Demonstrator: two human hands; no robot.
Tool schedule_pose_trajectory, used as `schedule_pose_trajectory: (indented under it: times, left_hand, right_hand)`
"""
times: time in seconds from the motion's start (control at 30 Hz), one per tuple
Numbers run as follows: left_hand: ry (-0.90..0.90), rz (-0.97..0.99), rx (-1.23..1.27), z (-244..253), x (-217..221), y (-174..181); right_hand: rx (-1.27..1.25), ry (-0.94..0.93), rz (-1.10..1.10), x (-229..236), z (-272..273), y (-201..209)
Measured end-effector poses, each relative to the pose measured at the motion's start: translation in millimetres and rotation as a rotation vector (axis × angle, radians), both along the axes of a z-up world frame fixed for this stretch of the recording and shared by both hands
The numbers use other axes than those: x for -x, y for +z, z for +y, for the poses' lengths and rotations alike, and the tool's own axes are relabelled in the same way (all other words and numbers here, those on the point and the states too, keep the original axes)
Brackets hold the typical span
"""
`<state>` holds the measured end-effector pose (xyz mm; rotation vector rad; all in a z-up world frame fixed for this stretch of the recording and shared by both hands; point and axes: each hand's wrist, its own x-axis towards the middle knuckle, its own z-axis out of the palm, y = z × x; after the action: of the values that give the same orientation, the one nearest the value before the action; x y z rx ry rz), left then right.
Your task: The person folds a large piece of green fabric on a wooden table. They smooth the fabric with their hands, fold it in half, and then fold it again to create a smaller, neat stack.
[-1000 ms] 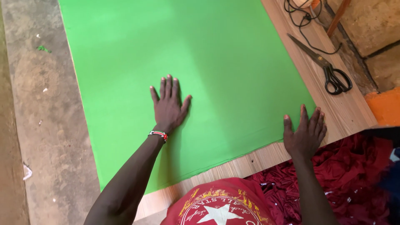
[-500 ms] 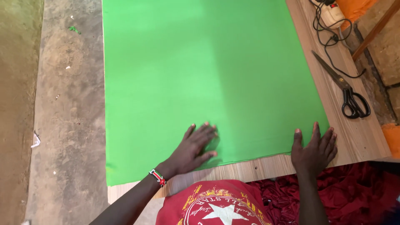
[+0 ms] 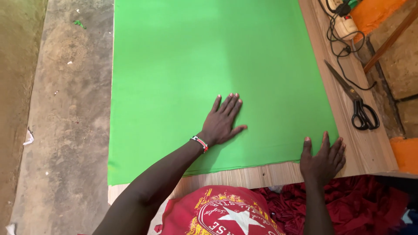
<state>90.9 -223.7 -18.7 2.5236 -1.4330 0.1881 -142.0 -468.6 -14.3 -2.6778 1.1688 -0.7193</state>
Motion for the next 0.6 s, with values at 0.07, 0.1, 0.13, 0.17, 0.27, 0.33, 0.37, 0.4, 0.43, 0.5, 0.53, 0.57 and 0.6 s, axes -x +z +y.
schedule_pose_trajectory:
  times: [0.07,0.1,0.13,0.17,0.27,0.33,0.37,0.4,0.43,0.5,0.53,0.57,0.6]
  left_hand:
    - [-0.021,-0.007,-0.004,10.6,14.2,4.7]
    - [-0.077,-0.017,-0.001,17.9,23.7,7.8]
    - [-0.134,-0.025,0.0,26.7,35.1,10.4]
    - [-0.124,-0.023,-0.001,34.1,46.9,12.2]
    - [-0.262,0.072,0.029,57.3,76.2,22.1]
    - [-0.411,0.571,0.184,68.4,89.4,33.8]
    - [-0.402,0.569,0.188,72.6,81.2,32.4]
    - [-0.251,0.588,0.319,78.2,75.6,31.0]
    - [-0.099,0.602,0.449,84.2,70.1,29.4]
    - [0.123,0.45,0.433,117.3,35.0,21.5]
    - [0.329,0.296,0.402,136.6,20.0,17.8]
    - [0.349,0.297,0.399,157.0,18.6,19.8]
    - [0.523,0.221,0.29,177.5,15.7,21.9]
  right_hand:
    - [-0.013,0.009,-0.004,-1.5,1.3,1.8]
    - [-0.029,-0.002,-0.002,-2.4,0.8,1.9]
    - [-0.048,-0.012,0.004,-1.5,1.9,1.4]
    - [-0.049,-0.003,0.006,-0.9,-0.7,0.4]
    - [-0.023,-0.004,0.031,-0.3,-3.0,-4.8]
    - [0.046,0.008,0.011,0.7,-4.6,-8.4]
    - [0.048,0.018,0.011,-0.9,-3.4,-5.3]
    - [0.001,0.012,0.023,-0.6,-1.2,-2.1]
    - [-0.046,0.006,0.037,-0.4,1.1,1.0]
    - [-0.037,0.018,0.042,0.3,-4.1,-3.3]
    - [-0.031,0.016,0.045,1.3,-5.4,-6.1]
    - [-0.036,0.035,0.051,3.5,-6.5,-7.8]
    - [-0.007,0.04,0.042,3.4,-7.6,-9.6]
